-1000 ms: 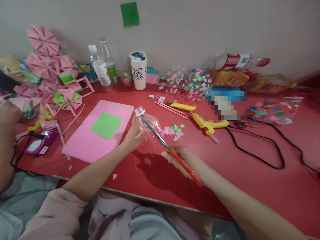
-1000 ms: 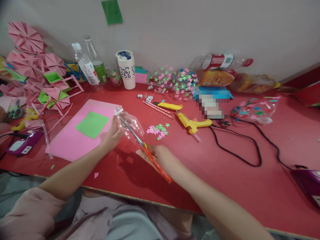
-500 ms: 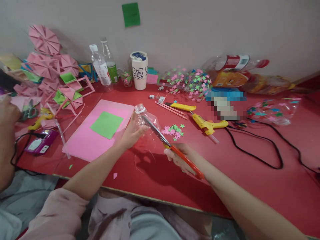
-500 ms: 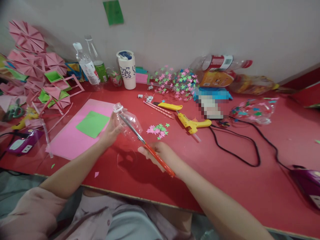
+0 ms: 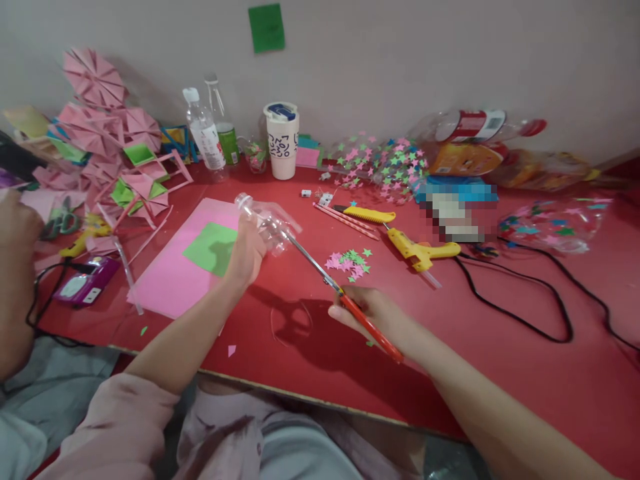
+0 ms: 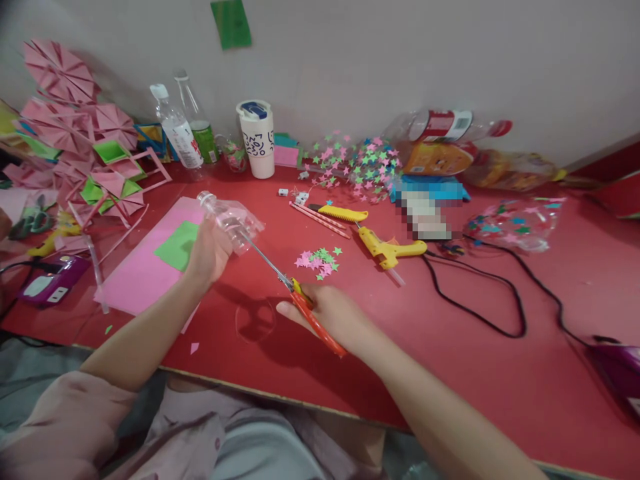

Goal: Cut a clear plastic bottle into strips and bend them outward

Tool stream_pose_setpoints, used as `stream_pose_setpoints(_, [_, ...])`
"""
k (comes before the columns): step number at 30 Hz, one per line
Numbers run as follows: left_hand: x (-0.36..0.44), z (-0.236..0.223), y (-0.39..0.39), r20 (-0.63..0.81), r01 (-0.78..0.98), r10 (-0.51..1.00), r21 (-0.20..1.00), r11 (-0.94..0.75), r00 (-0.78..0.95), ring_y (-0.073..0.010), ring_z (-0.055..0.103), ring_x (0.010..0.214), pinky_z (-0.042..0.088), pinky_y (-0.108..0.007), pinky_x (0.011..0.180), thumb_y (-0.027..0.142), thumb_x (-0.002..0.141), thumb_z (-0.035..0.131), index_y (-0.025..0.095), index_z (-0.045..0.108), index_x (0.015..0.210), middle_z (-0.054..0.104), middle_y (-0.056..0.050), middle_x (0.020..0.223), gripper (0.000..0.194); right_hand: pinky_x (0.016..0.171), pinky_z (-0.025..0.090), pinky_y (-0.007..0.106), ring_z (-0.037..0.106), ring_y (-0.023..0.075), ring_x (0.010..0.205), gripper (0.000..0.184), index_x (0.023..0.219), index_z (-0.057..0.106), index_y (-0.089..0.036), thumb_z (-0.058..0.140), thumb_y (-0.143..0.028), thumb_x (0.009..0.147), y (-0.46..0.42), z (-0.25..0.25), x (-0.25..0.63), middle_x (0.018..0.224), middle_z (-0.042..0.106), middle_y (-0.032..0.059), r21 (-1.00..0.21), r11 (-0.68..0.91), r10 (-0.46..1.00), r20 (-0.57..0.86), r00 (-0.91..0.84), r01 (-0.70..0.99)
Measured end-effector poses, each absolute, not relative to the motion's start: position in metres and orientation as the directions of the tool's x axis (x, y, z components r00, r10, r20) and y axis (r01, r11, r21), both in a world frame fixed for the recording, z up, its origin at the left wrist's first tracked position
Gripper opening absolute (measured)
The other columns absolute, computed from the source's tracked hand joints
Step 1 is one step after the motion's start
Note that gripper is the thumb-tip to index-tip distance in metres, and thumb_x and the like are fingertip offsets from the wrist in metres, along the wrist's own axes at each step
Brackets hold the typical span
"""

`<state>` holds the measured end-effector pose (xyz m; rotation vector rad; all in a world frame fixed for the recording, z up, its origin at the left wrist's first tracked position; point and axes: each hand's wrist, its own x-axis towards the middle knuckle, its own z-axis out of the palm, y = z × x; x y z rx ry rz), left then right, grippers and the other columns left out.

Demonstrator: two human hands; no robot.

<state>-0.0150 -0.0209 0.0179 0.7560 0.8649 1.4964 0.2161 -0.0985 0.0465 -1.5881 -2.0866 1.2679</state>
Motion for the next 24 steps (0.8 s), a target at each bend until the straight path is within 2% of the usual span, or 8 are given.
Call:
stream_pose_setpoints(4, [-0.0141, 0.0255, -0.0216, -0.004, -0.548, 0.986, 0.832, -0.087, -0.164, -0.0221, 0.069, 0.099, 0.055, -0.04, 0.092, 0.06, 0.088, 0.053, 0.022, 0.059, 0.101, 0.071, -0.007, 0.095, 0.041, 0.052, 0.028, 0.026, 0.032, 0.0115, 0.055, 0.054, 0.066, 0.038, -0.024, 0.051, -0.074, 0.08, -0.097, 0.0458, 0.2168, 0.059, 0.035, -0.0053, -0.672, 0.088, 0.886, -0.285, -0.366, 0.736])
stream_pose_setpoints(12, [-0.0148, 0.0241, -0.0231, 0.027, -0.527, 0.982, 0.841, -0.123, -0.186, -0.019, 0.068, 0.089, 0.055, -0.035, 0.086, 0.062, 0.085, 0.055, 0.022, 0.059, 0.095, 0.068, -0.004, 0.087, 0.041, 0.051, 0.028, 0.025, 0.032, 0.011, 0.054, 0.057, 0.063, 0.038, -0.023, 0.048, -0.077, 0.079, -0.0958, 0.0464, 0.2145, 0.058, 0.033, -0.0057, -0.715, 0.07, 0.87, -0.298, -0.394, 0.695])
stream_pose_setpoints(19, [-0.0161, 0.019, -0.0219, 0.046, -0.476, 0.98, 0.869, -0.135, -0.194, -0.0186, 0.068, 0.091, 0.055, -0.035, 0.085, 0.067, 0.083, 0.054, 0.024, 0.057, 0.103, 0.068, -0.004, 0.091, 0.048, 0.049, 0.028, 0.025, 0.032, 0.0106, 0.053, 0.06, 0.06, 0.038, -0.023, 0.053, -0.079, 0.076, -0.0936, 0.0397, 0.2176, 0.056, 0.033, -0.0054, -0.721, 0.057, 0.892, -0.275, -0.36, 0.691])
stream_pose_setpoints(24, [-0.0146, 0.0165, -0.0215, 0.018, -0.469, 0.984, 0.878, -0.099, -0.175, -0.0188, 0.067, 0.099, 0.054, -0.036, 0.089, 0.063, 0.08, 0.062, 0.026, 0.054, 0.115, 0.067, -0.005, 0.101, 0.052, 0.048, 0.028, 0.025, 0.033, 0.0101, 0.051, 0.061, 0.059, 0.039, -0.023, 0.057, -0.08, 0.073, -0.0937, 0.0402, 0.2165, 0.055, 0.034, -0.0058, -0.754, 0.012, 0.888, -0.294, -0.353, 0.657])
